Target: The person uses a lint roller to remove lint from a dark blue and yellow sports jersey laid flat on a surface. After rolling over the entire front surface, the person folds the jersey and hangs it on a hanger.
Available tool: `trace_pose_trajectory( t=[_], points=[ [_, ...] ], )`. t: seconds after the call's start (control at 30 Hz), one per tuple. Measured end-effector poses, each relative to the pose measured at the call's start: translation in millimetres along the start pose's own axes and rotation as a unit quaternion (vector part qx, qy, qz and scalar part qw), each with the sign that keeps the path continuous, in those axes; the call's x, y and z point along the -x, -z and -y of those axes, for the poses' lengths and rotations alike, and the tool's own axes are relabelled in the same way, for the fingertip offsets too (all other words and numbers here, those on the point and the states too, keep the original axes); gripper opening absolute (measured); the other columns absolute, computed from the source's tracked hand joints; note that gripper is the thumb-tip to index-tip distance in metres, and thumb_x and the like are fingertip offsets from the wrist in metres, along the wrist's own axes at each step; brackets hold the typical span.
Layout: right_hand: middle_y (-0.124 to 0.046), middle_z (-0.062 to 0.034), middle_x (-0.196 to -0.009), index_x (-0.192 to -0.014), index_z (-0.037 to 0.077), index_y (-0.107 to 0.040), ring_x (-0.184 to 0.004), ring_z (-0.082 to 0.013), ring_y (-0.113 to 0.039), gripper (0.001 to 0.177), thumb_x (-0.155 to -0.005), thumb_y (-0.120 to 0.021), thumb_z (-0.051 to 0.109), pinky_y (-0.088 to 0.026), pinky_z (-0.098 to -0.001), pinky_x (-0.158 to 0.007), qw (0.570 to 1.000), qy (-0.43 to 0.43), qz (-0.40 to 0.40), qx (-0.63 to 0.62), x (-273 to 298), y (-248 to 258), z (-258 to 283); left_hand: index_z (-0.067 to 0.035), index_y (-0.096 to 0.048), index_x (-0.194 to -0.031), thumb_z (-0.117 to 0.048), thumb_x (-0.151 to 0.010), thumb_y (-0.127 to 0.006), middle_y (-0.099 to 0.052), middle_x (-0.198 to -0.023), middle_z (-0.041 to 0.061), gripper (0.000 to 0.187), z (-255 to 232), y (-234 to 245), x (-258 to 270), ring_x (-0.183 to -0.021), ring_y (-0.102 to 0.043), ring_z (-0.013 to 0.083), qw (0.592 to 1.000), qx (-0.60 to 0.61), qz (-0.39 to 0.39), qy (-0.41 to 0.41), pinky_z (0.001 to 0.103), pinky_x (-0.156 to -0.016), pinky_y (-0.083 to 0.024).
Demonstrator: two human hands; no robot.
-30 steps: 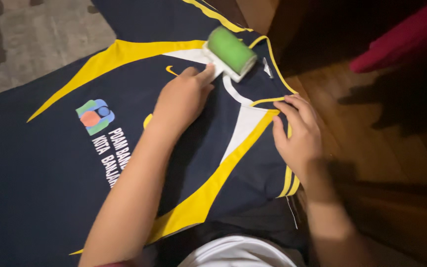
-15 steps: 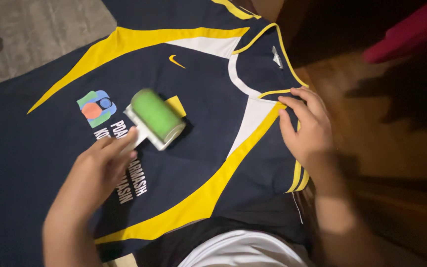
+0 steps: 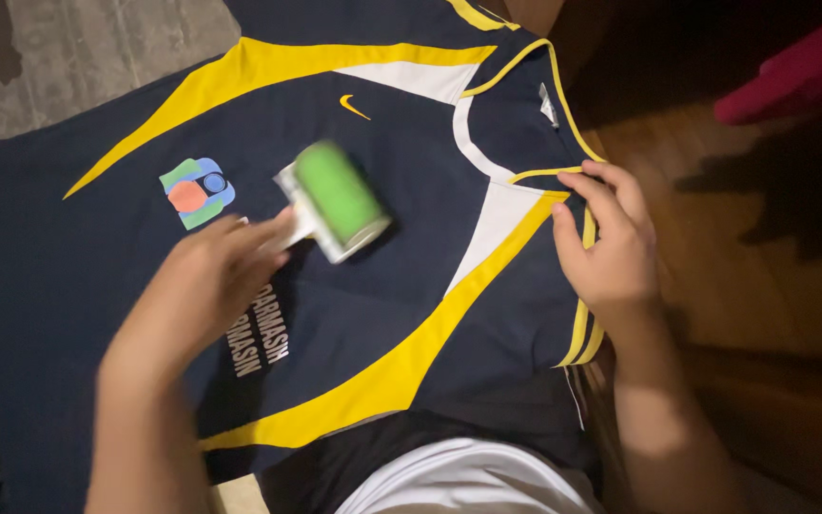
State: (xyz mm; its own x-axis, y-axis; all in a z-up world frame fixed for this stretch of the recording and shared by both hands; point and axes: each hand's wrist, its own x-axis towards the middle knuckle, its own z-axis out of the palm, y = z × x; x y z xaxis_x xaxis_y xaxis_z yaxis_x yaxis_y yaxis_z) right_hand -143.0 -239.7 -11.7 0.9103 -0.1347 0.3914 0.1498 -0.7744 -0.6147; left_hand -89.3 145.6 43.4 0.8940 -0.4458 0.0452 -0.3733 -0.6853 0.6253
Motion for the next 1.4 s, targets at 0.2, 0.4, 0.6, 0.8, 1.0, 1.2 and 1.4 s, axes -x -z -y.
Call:
trace_pose_trajectory(
  t=[0.2, 0.4, 0.6, 0.8, 1.0, 1.2, 1.4],
  points=[
    [-0.057, -0.0190, -0.140, -0.134, 0.001, -0.065, -0.130, -0.0357, -0.060, 0.036, -0.099, -0.071, 0.005, -0.048, -0.0408, -0.111, 0.999, 0.005, -0.036, 0.006, -0.4, 1.8, -0.8, -0.012, -0.072, -0.125, -0.015, -0.090, -0.073, -0.066, -0.093, 0.021, 0.035, -24.8, -58.8, -91.8, -0.088, -0.066, 0.0414, 0.991, -0.047, -0.022, -0.122, 0.049, -0.077, -0.052],
    [-0.058, -0.0184, -0.138, -0.139, 0.002, -0.061, -0.129, -0.0358, -0.060, 0.041, -0.099, -0.071, 0.003, -0.048, -0.0409, -0.111, 0.998, 0.001, -0.066, 0.008, -1.4, 0.9, -2.5, -0.018, -0.073, -0.122, -0.018, -0.091, -0.070, -0.069, -0.092, 0.018, 0.031, -55.0, -107.8, -161.7, -0.090, -0.068, 0.0400, 0.989, -0.053, -0.034, -0.138, 0.051, -0.075, -0.053],
    [-0.059, -0.0190, -0.136, -0.138, 0.001, -0.062, -0.127, -0.0358, -0.060, 0.041, -0.098, -0.071, 0.003, -0.048, -0.0408, -0.109, 0.998, -0.009, -0.062, 0.007, -1.5, 1.7, -3.0, -0.017, -0.071, -0.121, -0.016, -0.095, -0.068, -0.068, -0.093, 0.018, 0.026, -57.8, -93.7, -146.4, -0.091, -0.069, 0.0395, 0.989, -0.082, -0.014, -0.125, 0.051, -0.076, -0.053],
    [-0.058, -0.0191, -0.137, -0.139, 0.000, -0.060, -0.128, -0.0341, -0.060, 0.042, -0.098, -0.070, 0.001, -0.048, -0.0395, -0.110, 0.998, 0.008, -0.053, -0.014, 0.1, 1.3, -1.8, -0.011, -0.070, -0.126, -0.017, -0.092, -0.072, -0.065, -0.092, 0.018, 0.035, -18.2, -20.3, -53.3, -0.085, -0.066, 0.0391, 0.995, -0.054, -0.011, -0.078, 0.048, -0.073, -0.052],
    [-0.058, -0.0187, -0.138, -0.139, -0.001, -0.060, -0.130, -0.0325, -0.060, 0.042, -0.099, -0.071, 0.000, -0.048, -0.0376, -0.113, 0.999, 0.024, -0.035, -0.025, 0.3, 2.6, 2.5, -0.018, -0.069, -0.130, -0.015, -0.085, -0.071, -0.067, -0.087, 0.011, 0.045, 21.5, 36.5, 59.2, -0.069, -0.067, 0.0273, 0.990, -0.026, 0.021, 0.140, 0.040, -0.064, -0.052],
    [-0.059, -0.0185, -0.140, -0.141, -0.001, -0.060, -0.130, -0.0321, -0.062, 0.042, -0.101, -0.071, 0.001, -0.049, -0.0367, -0.112, 0.999, 0.020, -0.030, -0.007, 1.2, 6.4, 6.3, -0.033, -0.066, -0.144, -0.024, -0.095, -0.077, -0.069, -0.089, 0.007, 0.051, 34.4, 51.2, 99.2, -0.072, -0.064, 0.0213, 0.903, -0.143, 0.129, 0.383, 0.035, -0.068, -0.054],
    [-0.059, -0.0181, -0.136, -0.137, -0.001, -0.060, -0.133, -0.0329, -0.060, 0.035, -0.104, -0.071, 0.002, -0.048, -0.0381, -0.115, 0.999, 0.012, -0.050, 0.004, 3.9, 6.8, -0.5, -0.015, -0.070, -0.130, -0.017, -0.088, -0.071, -0.067, -0.090, 0.015, 0.042, 12.5, 20.3, 44.5, -0.074, -0.067, 0.0308, 0.996, -0.018, 0.007, 0.087, 0.041, -0.070, -0.053]
  ],
)
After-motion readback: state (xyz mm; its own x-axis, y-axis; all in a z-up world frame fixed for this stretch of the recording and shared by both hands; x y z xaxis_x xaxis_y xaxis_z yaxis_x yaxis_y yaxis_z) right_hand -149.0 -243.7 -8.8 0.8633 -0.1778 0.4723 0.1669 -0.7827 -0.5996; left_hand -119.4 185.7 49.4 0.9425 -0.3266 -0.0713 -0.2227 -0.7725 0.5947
